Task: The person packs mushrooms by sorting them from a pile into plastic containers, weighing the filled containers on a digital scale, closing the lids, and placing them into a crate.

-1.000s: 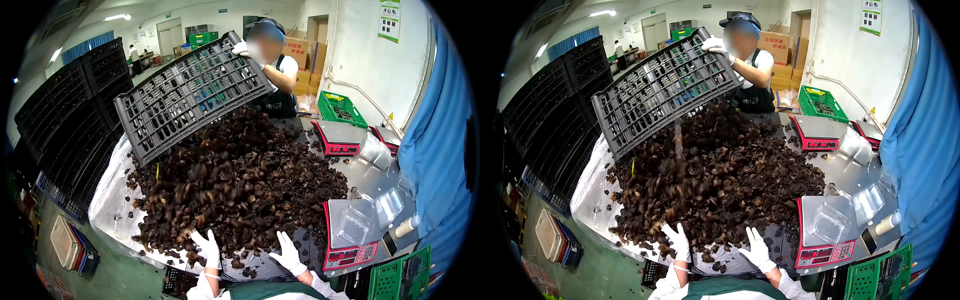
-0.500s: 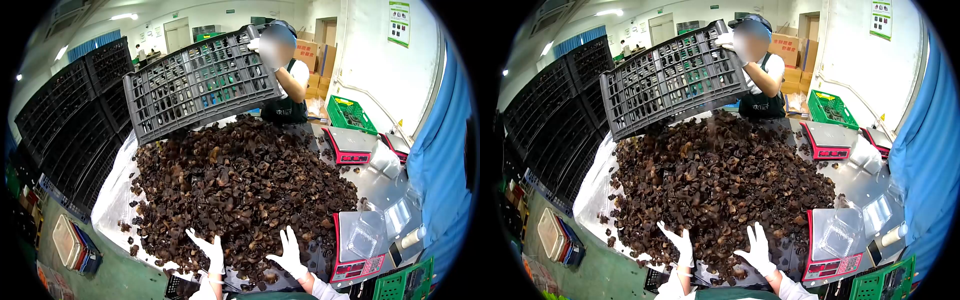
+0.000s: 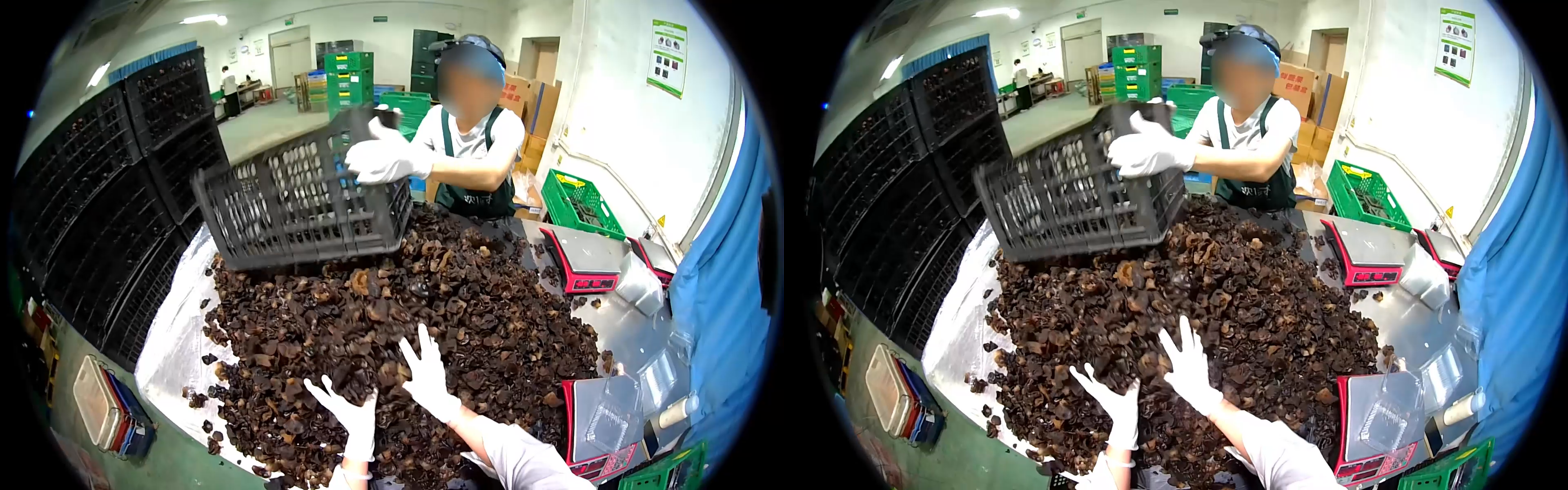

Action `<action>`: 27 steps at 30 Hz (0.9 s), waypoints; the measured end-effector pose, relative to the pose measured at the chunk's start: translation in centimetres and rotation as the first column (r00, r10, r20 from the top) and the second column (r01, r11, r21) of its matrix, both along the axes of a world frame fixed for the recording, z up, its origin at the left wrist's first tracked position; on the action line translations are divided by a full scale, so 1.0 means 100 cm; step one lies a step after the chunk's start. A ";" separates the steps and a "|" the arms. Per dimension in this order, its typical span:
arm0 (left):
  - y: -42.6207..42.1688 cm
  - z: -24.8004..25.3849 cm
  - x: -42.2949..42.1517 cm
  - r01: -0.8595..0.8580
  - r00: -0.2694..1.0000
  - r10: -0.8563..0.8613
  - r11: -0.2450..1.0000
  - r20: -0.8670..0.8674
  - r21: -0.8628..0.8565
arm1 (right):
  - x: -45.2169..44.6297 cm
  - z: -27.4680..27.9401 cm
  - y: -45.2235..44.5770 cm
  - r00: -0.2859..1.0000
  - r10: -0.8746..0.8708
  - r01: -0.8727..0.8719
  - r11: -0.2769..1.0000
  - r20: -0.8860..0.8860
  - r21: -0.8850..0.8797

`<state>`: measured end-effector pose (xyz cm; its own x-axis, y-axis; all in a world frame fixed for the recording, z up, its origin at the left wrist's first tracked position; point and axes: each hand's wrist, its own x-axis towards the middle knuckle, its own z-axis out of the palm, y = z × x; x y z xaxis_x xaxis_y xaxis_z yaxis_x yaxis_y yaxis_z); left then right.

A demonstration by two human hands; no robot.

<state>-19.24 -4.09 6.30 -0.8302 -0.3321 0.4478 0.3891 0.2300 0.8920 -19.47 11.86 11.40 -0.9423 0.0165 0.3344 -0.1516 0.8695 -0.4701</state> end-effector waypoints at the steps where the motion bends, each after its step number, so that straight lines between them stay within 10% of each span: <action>1: 0.000 0.003 -0.014 0.005 0.999 -0.005 1.000 -0.032 0.003 | -0.015 0.003 -0.002 0.999 0.001 0.000 1.000 -0.035 0.015; 4: 0.005 0.042 -0.047 0.047 0.996 -0.058 0.987 0.066 0.156 | -0.051 0.020 -0.009 0.996 0.014 -0.015 1.000 -0.085 -0.006; 6: -0.003 0.034 -0.084 -0.168 0.986 0.153 0.927 -0.072 -0.335 | -0.081 0.020 -0.009 0.984 0.007 0.002 0.999 -0.180 0.049; 11: -0.029 0.005 -0.170 0.074 0.885 -0.103 0.994 -0.455 -0.082 | -0.133 0.038 -0.014 0.996 -0.012 0.035 0.967 -0.092 0.253; 14: -0.025 0.014 -0.195 0.058 0.981 -0.052 0.998 -0.189 0.026 | -0.164 0.044 -0.009 0.993 0.042 -0.020 0.981 -0.114 0.191; 15: -0.030 0.019 -0.198 0.366 0.920 -0.268 0.847 -0.285 0.386 | -0.172 0.047 -0.007 0.991 0.053 -0.026 0.978 -0.124 0.207; 17: -0.043 0.009 -0.232 0.014 1.000 -0.016 0.986 -0.011 -0.168 | -0.195 0.047 -0.004 0.988 0.084 -0.052 0.971 -0.129 0.232; 19: -0.050 0.017 -0.242 -0.194 0.981 0.154 0.808 -0.119 -0.557 | -0.214 0.046 0.004 0.991 0.117 -0.095 0.961 -0.070 0.260; 27: -0.145 -0.039 -0.282 0.008 0.883 0.411 0.471 0.227 -0.882 | -0.205 0.092 0.045 0.974 0.181 -0.222 0.877 0.133 0.427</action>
